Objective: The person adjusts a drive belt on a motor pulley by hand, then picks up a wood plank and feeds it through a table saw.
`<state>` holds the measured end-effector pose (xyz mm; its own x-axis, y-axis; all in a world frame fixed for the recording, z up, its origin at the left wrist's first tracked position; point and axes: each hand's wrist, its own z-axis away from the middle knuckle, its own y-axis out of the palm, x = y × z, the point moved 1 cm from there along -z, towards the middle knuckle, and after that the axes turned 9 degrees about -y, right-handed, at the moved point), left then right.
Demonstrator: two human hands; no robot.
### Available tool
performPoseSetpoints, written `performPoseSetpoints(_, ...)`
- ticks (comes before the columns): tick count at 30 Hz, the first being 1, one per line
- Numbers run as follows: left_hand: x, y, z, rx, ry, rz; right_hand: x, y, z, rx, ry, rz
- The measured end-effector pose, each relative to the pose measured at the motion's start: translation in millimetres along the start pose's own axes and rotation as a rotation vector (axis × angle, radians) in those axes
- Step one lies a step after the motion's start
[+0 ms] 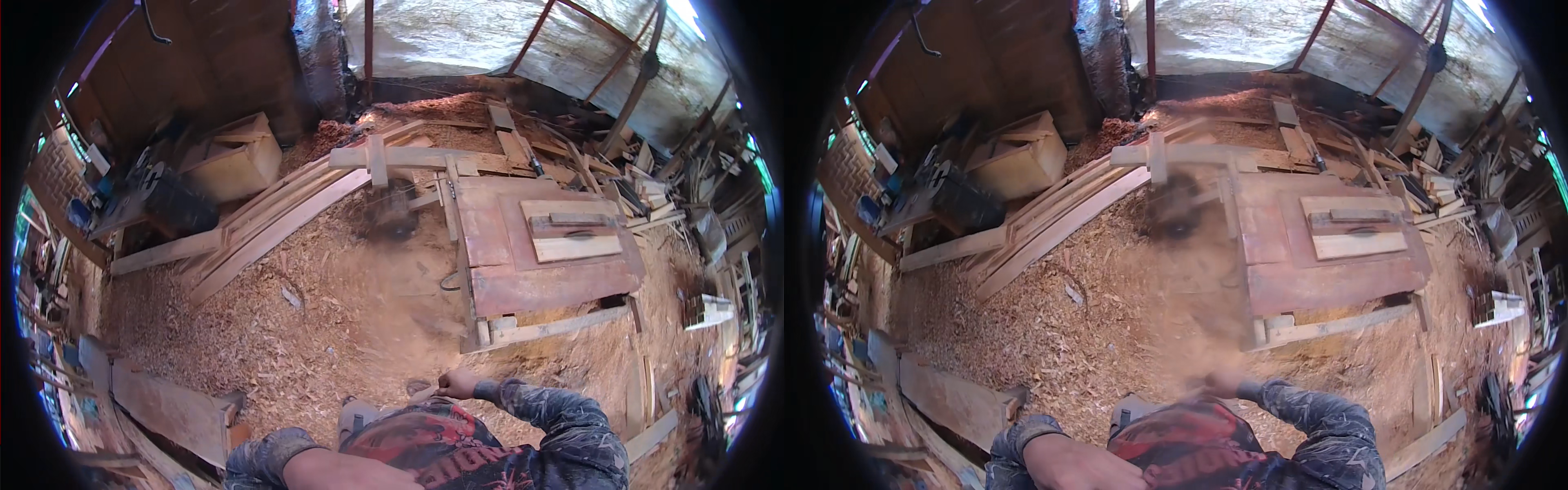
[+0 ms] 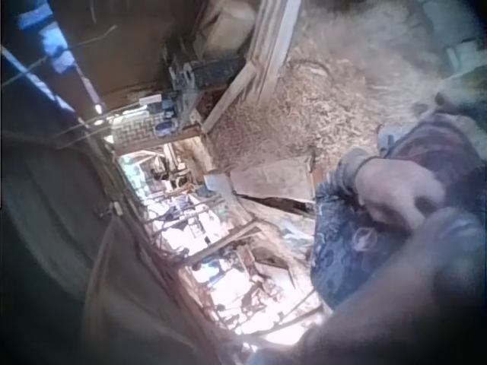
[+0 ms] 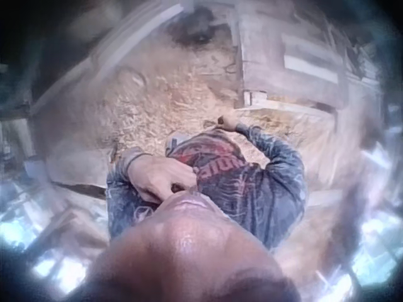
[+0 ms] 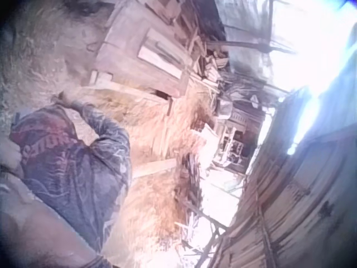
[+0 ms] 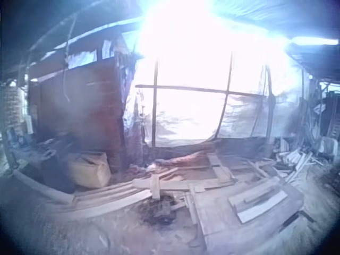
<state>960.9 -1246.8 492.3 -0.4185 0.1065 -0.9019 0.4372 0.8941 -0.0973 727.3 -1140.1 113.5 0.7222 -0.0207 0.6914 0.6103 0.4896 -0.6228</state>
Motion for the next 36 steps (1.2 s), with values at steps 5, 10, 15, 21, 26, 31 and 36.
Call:
performPoseSetpoints(5, -39.0, 14.5, 53.4, 0.111, -0.049, 0.236, 74.3, 18.0, -11.8, 0.013, 0.099, 0.074)
performPoseSetpoints(10, -67.6, 20.7, 110.3, 0.108, 0.077, 0.192, 137.0, 61.3, -16.8, 0.003, 0.068, 0.034)
performPoseSetpoints(15, -86.6, 14.6, 145.9, 0.320, 0.161, -0.191, 168.8, 105.8, -15.7, 0.054, 0.253, 0.042)
performPoseSetpoints(21, -78.1, 15.1, 175.9, 0.092, 0.396, 0.045, 192.1, 116.3, -20.8, -0.038, 0.304, -0.039)
performPoseSetpoints(26, -63.8, 31.4, 195.4, -0.287, 0.459, 0.491, 186.5, 128.9, -38.6, 0.053, 0.277, 0.021)
performPoseSetpoints(31, -50.5, 64.0, 214.8, -0.573, 0.374, 0.791, 199.2, 135.8, -59.2, 0.087, 0.197, 0.055)
performPoseSetpoints(36, -48.9, 78.7, 215.7, -0.683, 0.388, 0.923, 192.4, 145.3, -68.3, 0.070, 0.183, 0.054)
